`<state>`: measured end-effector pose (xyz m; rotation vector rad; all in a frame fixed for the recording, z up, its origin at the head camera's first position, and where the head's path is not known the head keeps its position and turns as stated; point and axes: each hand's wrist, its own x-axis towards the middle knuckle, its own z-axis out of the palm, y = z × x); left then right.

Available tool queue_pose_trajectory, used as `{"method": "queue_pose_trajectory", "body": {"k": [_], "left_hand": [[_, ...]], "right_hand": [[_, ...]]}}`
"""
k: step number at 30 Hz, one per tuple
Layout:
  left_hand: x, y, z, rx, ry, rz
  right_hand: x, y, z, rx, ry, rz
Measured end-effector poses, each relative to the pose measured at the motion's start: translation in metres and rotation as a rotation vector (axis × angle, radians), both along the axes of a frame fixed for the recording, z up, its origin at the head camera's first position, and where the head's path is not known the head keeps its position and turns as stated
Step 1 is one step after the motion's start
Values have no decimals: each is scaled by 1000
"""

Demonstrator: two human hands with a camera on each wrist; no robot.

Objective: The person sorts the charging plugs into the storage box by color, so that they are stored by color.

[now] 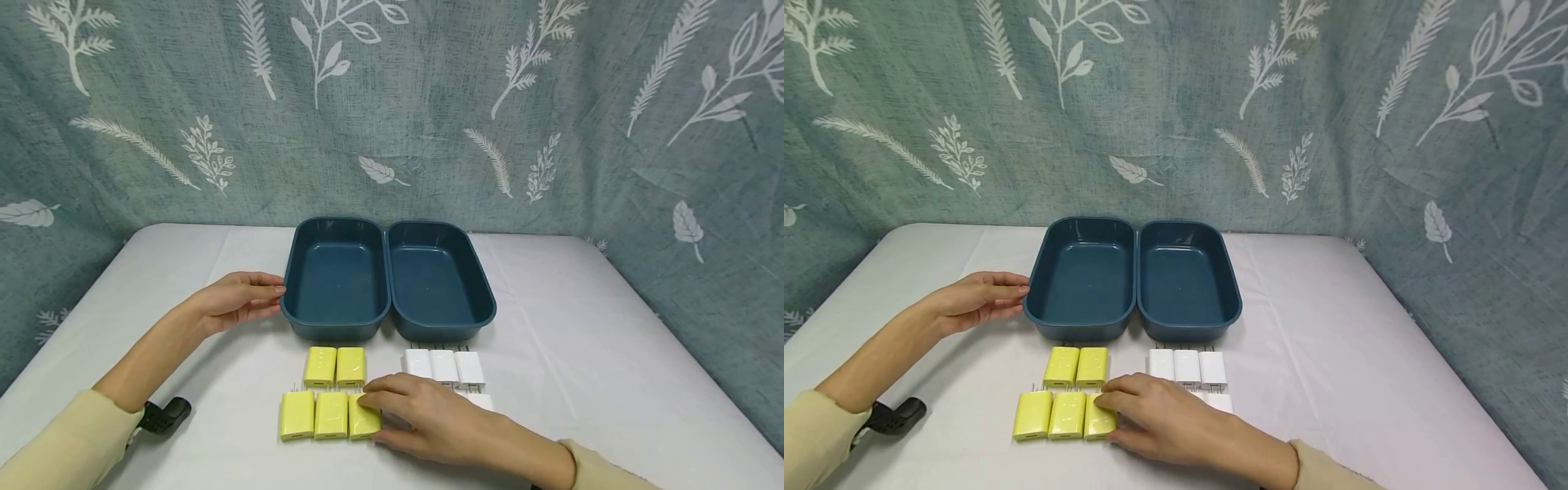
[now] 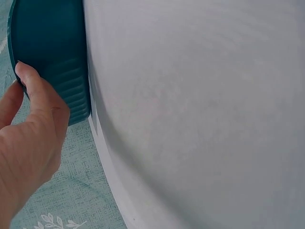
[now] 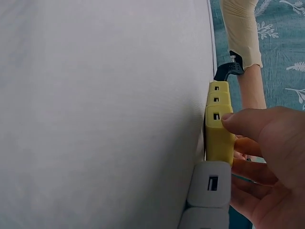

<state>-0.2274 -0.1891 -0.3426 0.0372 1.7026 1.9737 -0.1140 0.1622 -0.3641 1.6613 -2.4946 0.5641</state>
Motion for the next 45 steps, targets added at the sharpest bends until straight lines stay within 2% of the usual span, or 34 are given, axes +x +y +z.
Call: {"method": "queue_pose_trajectory", "body": {"k": [13, 20, 28, 31, 37, 45], "left_hand": [[6, 2, 0, 6, 1, -5], [6, 3, 0, 16, 1, 1], [7, 2, 0, 28, -5, -2], [6, 2, 1, 30, -5, -6], [5, 1, 2, 32, -7, -8], [3, 1, 0, 35, -10, -11]], "right_hand": [[0, 9, 5, -94, 43, 82], [-4, 12, 13, -153, 0, 97], [-9, 13, 26, -226, -78, 79], [-14, 13, 31, -267, -97, 60], [-28, 11, 38, -339, -69, 36], [-48, 5, 39, -410, -59, 0]]}}
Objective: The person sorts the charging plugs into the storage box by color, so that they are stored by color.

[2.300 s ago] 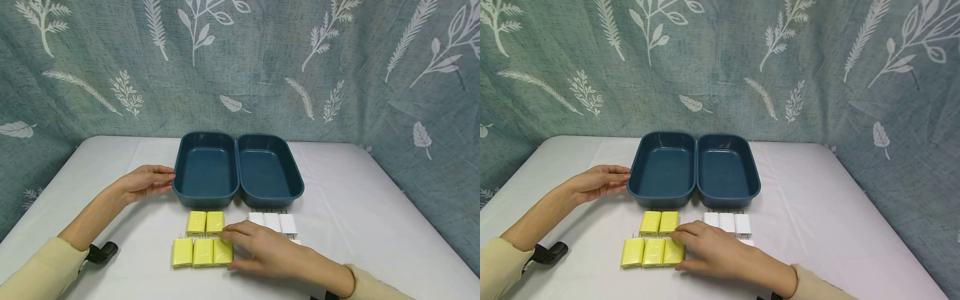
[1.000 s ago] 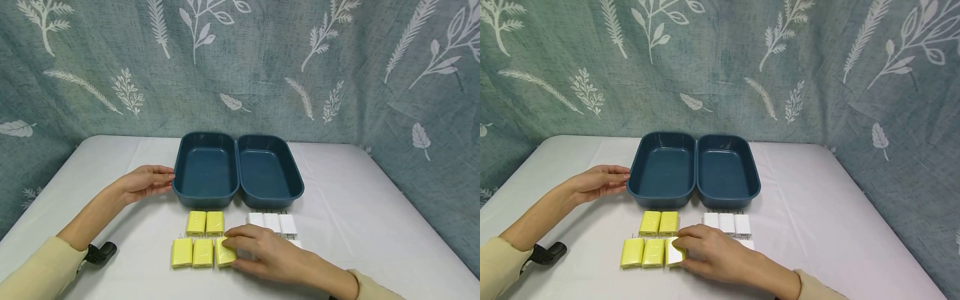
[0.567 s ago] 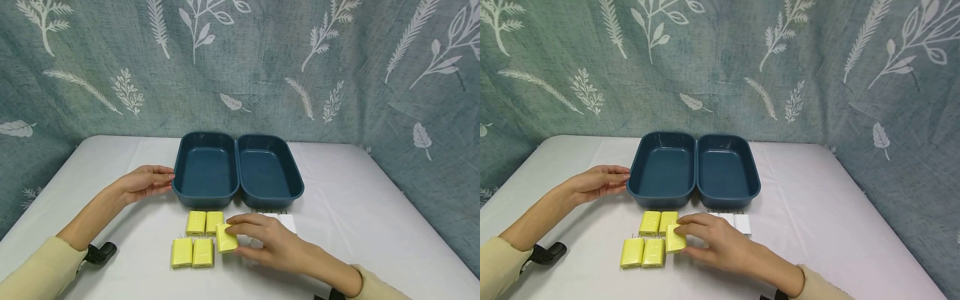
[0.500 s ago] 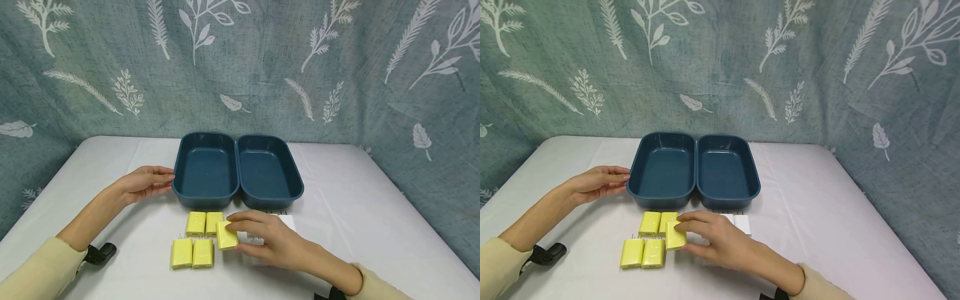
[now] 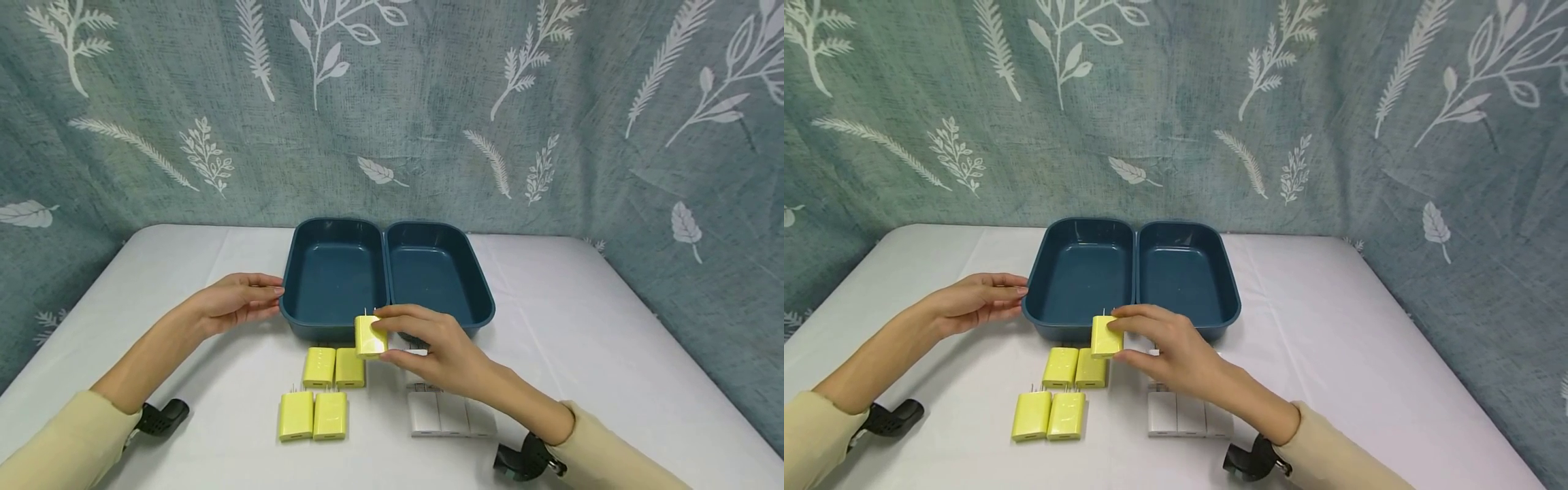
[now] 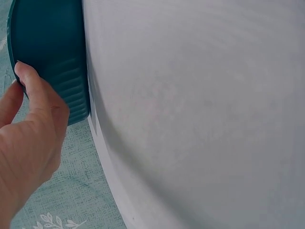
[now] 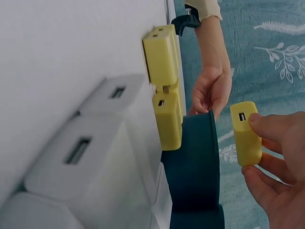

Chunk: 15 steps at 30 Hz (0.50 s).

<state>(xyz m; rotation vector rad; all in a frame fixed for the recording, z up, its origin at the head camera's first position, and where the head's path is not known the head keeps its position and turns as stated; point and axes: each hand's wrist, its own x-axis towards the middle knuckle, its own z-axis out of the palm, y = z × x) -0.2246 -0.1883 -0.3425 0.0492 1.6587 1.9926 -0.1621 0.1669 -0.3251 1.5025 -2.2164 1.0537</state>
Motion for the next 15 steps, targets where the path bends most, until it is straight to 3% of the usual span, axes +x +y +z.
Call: {"method": "queue_pose_trajectory", "body": {"k": [15], "left_hand": [[0, 0, -1, 9, -8, 6]], "right_hand": [[-32, -13, -4, -6, -15, -170]]}}
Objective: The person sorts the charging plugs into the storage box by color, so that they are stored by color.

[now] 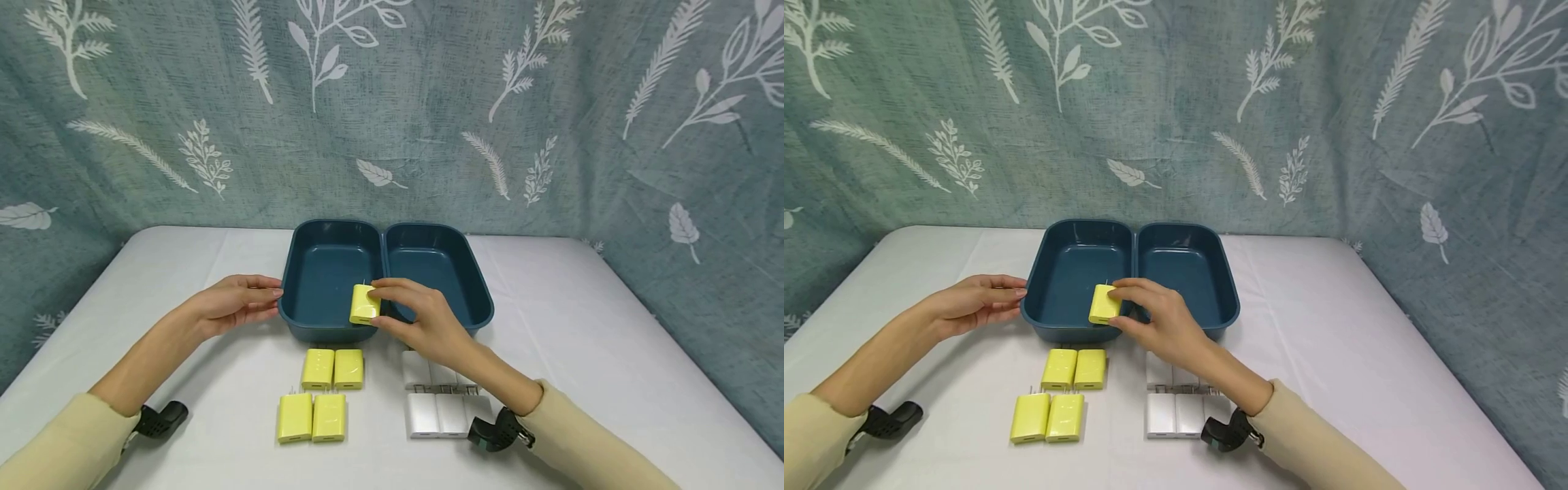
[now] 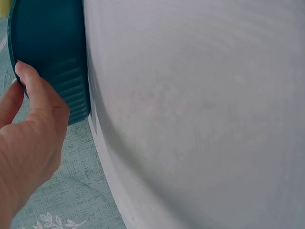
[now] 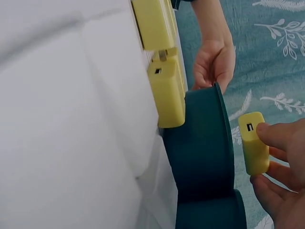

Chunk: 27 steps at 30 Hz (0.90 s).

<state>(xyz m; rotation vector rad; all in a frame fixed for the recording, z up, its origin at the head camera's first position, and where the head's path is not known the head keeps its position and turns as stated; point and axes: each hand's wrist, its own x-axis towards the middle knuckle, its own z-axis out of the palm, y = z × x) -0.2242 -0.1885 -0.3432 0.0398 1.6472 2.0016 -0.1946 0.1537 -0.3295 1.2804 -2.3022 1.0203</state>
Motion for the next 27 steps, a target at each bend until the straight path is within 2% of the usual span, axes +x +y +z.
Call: {"method": "queue_pose_trajectory", "body": {"k": [14, 23, 27], "left_hand": [[1, 2, 0, -6, 4, -1], [2, 2, 0, -10, 1, 7], [3, 2, 0, -11, 2, 8]], "right_hand": [[-22, -11, -10, 36, -85, -85], [-23, -17, -7, 95, -127, -111], [-23, -19, -7, 117, -120, -117]]}}
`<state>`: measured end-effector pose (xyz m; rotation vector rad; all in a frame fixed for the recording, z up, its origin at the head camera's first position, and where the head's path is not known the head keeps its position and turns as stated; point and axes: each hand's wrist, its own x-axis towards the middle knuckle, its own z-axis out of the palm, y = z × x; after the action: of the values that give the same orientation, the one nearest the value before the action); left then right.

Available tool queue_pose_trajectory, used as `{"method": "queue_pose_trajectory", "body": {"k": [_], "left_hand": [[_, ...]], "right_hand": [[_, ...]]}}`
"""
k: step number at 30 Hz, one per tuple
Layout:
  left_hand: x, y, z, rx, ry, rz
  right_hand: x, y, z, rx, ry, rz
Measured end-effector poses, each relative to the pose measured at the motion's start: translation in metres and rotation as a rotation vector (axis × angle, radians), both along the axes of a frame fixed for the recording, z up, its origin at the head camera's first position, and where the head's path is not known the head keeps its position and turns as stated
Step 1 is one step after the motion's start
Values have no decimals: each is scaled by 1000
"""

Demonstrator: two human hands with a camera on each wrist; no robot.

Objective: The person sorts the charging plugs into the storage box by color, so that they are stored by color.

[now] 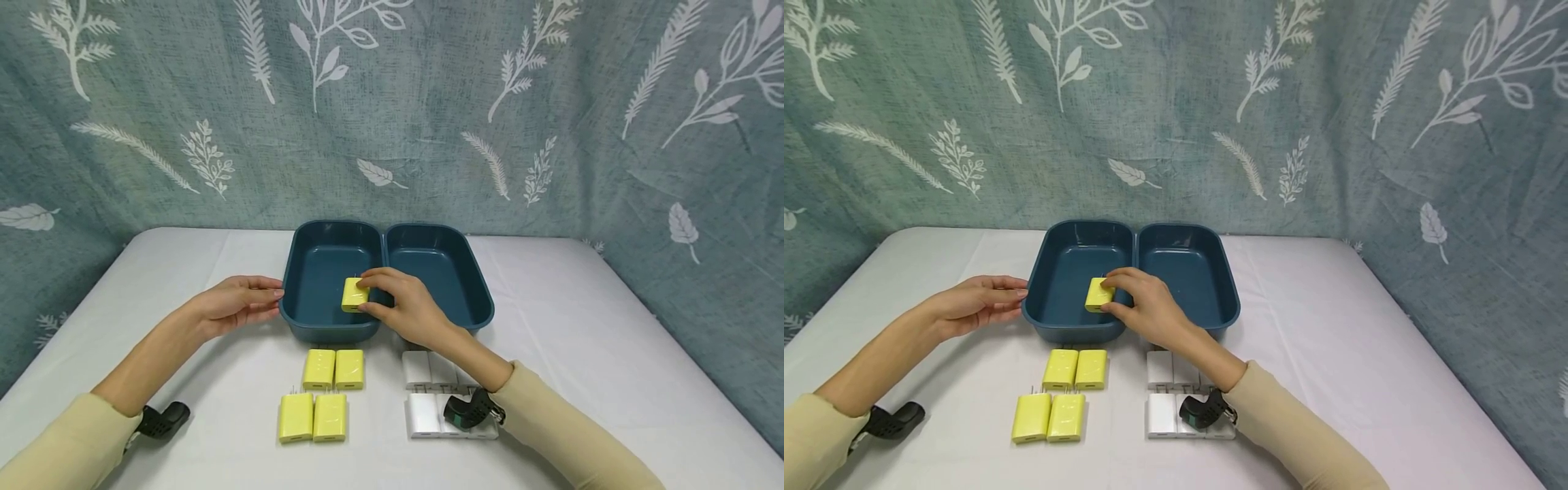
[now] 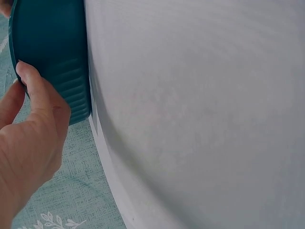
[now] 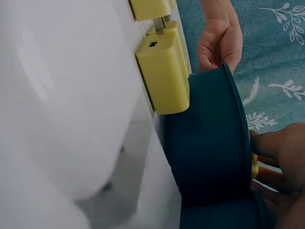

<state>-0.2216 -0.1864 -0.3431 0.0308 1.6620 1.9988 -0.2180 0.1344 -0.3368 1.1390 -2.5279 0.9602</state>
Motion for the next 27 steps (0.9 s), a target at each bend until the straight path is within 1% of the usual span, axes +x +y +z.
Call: {"method": "queue_pose_trajectory", "body": {"k": [7, 13, 21, 23, 27], "left_hand": [[-1, 1, 0, 0, -4, 1], [-2, -1, 0, 0, -10, 5], [-1, -1, 0, -11, -8, 8], [-1, -1, -1, -12, -8, 7], [-1, -2, -1, -13, -6, 3]], "right_hand": [[-2, 0, -1, 19, 15, -9], [-4, -1, -1, 58, 41, -7], [-5, -2, 10, 172, -8, 13], [-5, -2, 11, 182, -14, 10], [-3, -2, 14, 168, -20, 4]]}}
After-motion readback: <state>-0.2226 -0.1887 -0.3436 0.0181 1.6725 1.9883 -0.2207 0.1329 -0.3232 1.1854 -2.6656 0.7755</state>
